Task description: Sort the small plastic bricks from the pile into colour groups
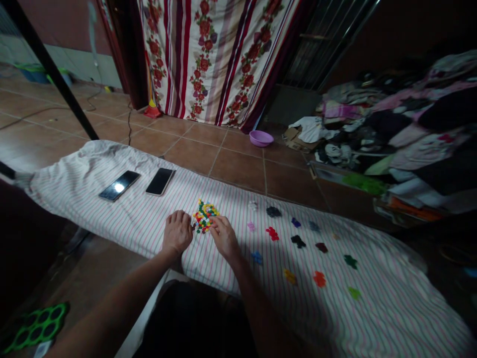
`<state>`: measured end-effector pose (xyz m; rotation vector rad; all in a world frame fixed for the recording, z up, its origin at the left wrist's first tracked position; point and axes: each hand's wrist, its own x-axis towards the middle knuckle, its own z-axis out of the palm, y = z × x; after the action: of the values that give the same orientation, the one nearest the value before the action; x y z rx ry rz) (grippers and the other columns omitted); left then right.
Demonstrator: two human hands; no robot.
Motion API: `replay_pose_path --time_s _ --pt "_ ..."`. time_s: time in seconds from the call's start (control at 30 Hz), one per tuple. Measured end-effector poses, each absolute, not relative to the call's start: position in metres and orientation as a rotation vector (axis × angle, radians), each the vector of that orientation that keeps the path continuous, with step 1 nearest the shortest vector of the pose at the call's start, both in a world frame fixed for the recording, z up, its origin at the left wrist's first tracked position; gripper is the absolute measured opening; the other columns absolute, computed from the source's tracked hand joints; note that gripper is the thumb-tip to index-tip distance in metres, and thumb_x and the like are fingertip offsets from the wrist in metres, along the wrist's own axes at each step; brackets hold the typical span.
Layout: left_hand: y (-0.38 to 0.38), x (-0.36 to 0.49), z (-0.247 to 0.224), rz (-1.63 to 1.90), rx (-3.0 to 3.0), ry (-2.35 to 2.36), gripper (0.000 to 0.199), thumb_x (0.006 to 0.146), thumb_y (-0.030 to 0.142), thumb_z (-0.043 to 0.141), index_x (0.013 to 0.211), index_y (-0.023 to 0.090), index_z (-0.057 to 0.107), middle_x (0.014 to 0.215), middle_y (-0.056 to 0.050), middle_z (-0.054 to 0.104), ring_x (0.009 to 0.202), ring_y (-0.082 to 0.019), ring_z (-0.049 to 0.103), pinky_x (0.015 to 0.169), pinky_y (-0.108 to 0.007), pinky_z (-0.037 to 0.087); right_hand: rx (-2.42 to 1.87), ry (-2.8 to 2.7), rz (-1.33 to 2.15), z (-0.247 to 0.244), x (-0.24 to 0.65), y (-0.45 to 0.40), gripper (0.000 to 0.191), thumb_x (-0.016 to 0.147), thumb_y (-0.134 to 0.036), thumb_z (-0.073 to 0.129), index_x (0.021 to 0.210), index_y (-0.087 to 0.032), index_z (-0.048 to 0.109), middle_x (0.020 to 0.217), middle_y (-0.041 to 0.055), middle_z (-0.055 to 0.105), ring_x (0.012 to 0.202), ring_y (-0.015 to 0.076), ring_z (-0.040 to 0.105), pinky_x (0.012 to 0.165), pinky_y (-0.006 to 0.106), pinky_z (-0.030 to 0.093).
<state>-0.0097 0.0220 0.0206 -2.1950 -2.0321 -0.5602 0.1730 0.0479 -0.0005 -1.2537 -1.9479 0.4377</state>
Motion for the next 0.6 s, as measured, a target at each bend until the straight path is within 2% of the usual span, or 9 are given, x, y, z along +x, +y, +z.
replay_pose_path --time_s 0.07,0.2,0.33,0.6 --pt "0.022 -0.01 0.02 -0.546 -2.193 -2.038 0.013 0.088 0.025 0.042 0.091 0.021 0.053 0.099 -0.009 0.055 0.1 -0.025 0.048 0.087 -0.041 0.036 -1.312 -1.94 0.408 0.004 0.178 0.052 0.028 0.088 -0.021 0.05 0.111 -0.025 0.066 0.105 0.0067 0.062 0.088 0.0181 0.063 0.075 0.03 0.055" --pt "0.023 -0.01 0.021 -0.519 -2.196 -2.04 0.013 0.088 0.026 0.042 0.092 0.02 0.053 0.101 -0.01 0.055 0.1 -0.025 0.048 0.087 -0.041 0.036 -1.502 -1.881 0.338 0.002 0.189 0.058 0.025 0.083 -0.022 0.056 0.106 -0.023 0.068 0.097 0.007 0.062 0.077 0.0183 0.061 0.073 0.032 0.053" --pt "0.023 -0.009 0.021 -0.536 -2.198 -2.043 0.013 0.088 0.026 0.043 0.092 0.02 0.054 0.1 -0.01 0.055 0.1 -0.025 0.048 0.087 -0.042 0.036 -1.499 -1.913 0.335 -0.005 0.186 0.06 0.029 0.081 -0.016 0.054 0.107 -0.022 0.067 0.093 0.0075 0.063 0.08 0.0191 0.061 0.077 0.031 0.052" --pt "0.022 -0.009 0.025 -0.507 -2.21 -2.048 0.012 0.087 0.025 0.044 0.092 0.02 0.054 0.1 -0.009 0.055 0.099 -0.025 0.048 0.087 -0.041 0.036 -1.528 -2.016 0.498 0.014 0.16 0.059 0.031 0.088 -0.018 0.049 0.114 -0.019 0.066 0.107 0.0087 0.061 0.092 0.0169 0.061 0.085 0.027 0.049"
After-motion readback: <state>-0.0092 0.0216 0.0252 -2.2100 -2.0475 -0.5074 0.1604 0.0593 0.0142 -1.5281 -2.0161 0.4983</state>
